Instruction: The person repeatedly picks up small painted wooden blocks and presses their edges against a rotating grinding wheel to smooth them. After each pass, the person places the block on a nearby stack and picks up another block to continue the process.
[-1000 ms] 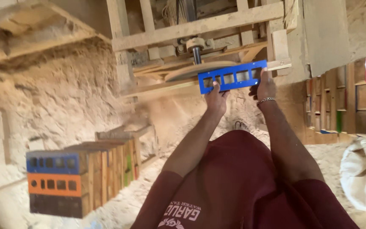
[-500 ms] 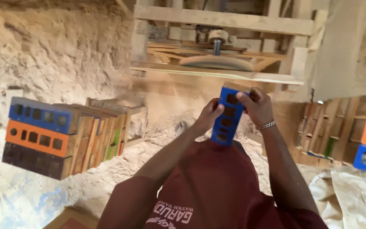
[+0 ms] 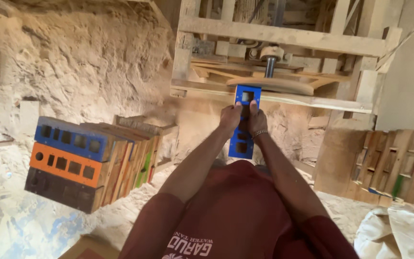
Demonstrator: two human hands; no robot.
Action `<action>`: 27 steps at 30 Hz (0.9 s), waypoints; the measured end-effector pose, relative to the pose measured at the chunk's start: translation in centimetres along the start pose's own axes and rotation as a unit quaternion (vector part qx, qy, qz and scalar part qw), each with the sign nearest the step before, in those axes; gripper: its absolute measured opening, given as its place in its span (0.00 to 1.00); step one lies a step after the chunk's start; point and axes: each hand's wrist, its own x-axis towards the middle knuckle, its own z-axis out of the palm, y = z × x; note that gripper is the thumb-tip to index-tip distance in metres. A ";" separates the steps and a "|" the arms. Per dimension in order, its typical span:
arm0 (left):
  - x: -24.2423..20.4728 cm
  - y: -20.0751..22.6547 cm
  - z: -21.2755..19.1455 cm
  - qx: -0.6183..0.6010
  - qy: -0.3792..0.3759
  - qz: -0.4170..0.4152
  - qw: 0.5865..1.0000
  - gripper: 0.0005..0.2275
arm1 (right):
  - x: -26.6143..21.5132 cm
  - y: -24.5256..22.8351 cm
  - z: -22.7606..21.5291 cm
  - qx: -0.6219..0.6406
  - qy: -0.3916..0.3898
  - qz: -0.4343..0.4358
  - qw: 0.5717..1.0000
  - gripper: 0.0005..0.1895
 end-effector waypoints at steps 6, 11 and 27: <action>-0.5 -1.5 4.6 0.016 0.019 -0.033 0.999 0.19 | -0.4 1.5 -3.9 -0.020 -0.001 0.011 1.000 0.48; -1.4 -1.5 10.8 0.112 0.039 -0.025 0.993 0.21 | -0.1 2.3 -10.1 -0.013 0.027 0.070 0.997 0.46; -6.0 -4.7 11.8 -0.182 -0.261 0.087 0.944 0.17 | -4.1 1.6 -19.0 -0.246 -0.050 -0.137 0.958 0.36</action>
